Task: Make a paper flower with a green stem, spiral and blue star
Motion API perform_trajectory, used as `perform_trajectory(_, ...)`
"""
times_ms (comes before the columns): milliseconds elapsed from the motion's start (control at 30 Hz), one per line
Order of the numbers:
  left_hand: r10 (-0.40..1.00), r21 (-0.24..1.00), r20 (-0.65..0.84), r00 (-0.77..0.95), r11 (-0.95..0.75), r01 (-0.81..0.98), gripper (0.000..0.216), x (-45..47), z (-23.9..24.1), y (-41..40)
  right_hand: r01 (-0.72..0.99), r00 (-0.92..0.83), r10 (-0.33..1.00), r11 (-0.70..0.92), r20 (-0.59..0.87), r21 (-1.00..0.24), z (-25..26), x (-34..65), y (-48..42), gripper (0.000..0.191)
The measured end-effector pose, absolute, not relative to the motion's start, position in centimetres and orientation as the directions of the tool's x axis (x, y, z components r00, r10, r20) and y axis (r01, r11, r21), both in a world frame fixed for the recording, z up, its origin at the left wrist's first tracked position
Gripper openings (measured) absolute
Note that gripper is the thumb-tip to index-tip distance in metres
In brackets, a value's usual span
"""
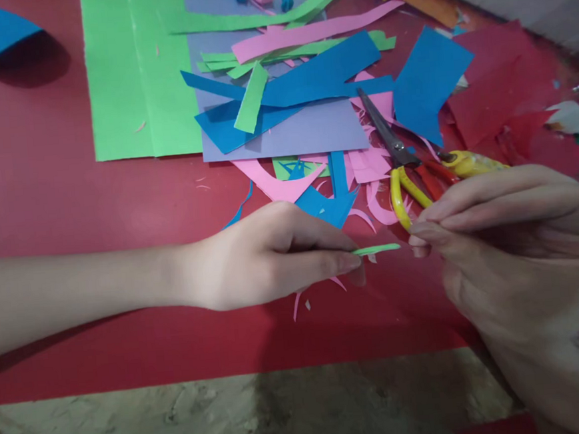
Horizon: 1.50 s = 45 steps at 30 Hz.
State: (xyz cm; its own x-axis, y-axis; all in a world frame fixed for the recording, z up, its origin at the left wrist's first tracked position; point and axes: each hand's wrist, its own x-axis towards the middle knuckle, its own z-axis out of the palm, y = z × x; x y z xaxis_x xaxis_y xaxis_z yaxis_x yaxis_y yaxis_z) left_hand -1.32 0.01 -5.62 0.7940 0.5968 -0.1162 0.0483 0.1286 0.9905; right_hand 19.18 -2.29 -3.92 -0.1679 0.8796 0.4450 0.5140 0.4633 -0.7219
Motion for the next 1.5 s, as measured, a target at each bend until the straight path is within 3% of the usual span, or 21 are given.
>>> perform_trajectory(167, 0.594, 0.991, -0.108, 0.797, 0.132, 0.036, 0.026, -1.2, -5.6, 0.0, 0.49, -0.248, 0.825, 0.559, 0.508, -0.669, -4.5, 19.1, -2.0, 0.031)
perform_trajectory(267, 0.591, 0.991, -0.095, 0.801, 0.136, 0.017, 0.026, -1.2, -5.6, 0.0, 0.478, -0.198, 0.854, 0.513, 0.481, -0.713, -4.7, 18.9, -1.9, 0.037)
perform_trajectory(400, 0.584, 0.991, -0.075, 0.808, 0.137, -0.007, 0.025, -1.3, -5.7, -0.1, 0.459, -0.164, 0.897, 0.437, 0.41, -0.773, -4.6, 18.7, -1.9, 0.035)
perform_trajectory(633, 0.597, 0.99, -0.081, 0.798, 0.142, -0.006, 0.024, -1.2, -5.7, 0.0, 0.384, -0.177, 0.839, 0.54, 0.514, -0.749, -4.9, 18.8, -1.5, 0.034)
perform_trajectory(833, 0.614, 0.987, -0.099, 0.783, 0.159, 0.0, 0.024, -1.2, -5.6, -0.1, 0.431, -0.127, 0.903, 0.422, 0.41, -0.798, -4.4, 18.7, -2.2, 0.03)
perform_trajectory(1300, 0.63, 0.988, -0.058, 0.774, 0.149, -0.047, 0.023, -1.1, -5.8, -0.2, 0.284, -0.175, 0.877, 0.48, 0.447, -0.83, -4.4, 18.9, -1.8, 0.032)
perform_trajectory(1500, 0.636, 0.99, -0.044, 0.771, 0.129, -0.05, 0.024, -1.1, -5.8, -0.1, 0.203, -0.167, 0.933, 0.349, 0.319, -0.915, -3.7, 19.0, -1.9, 0.016)
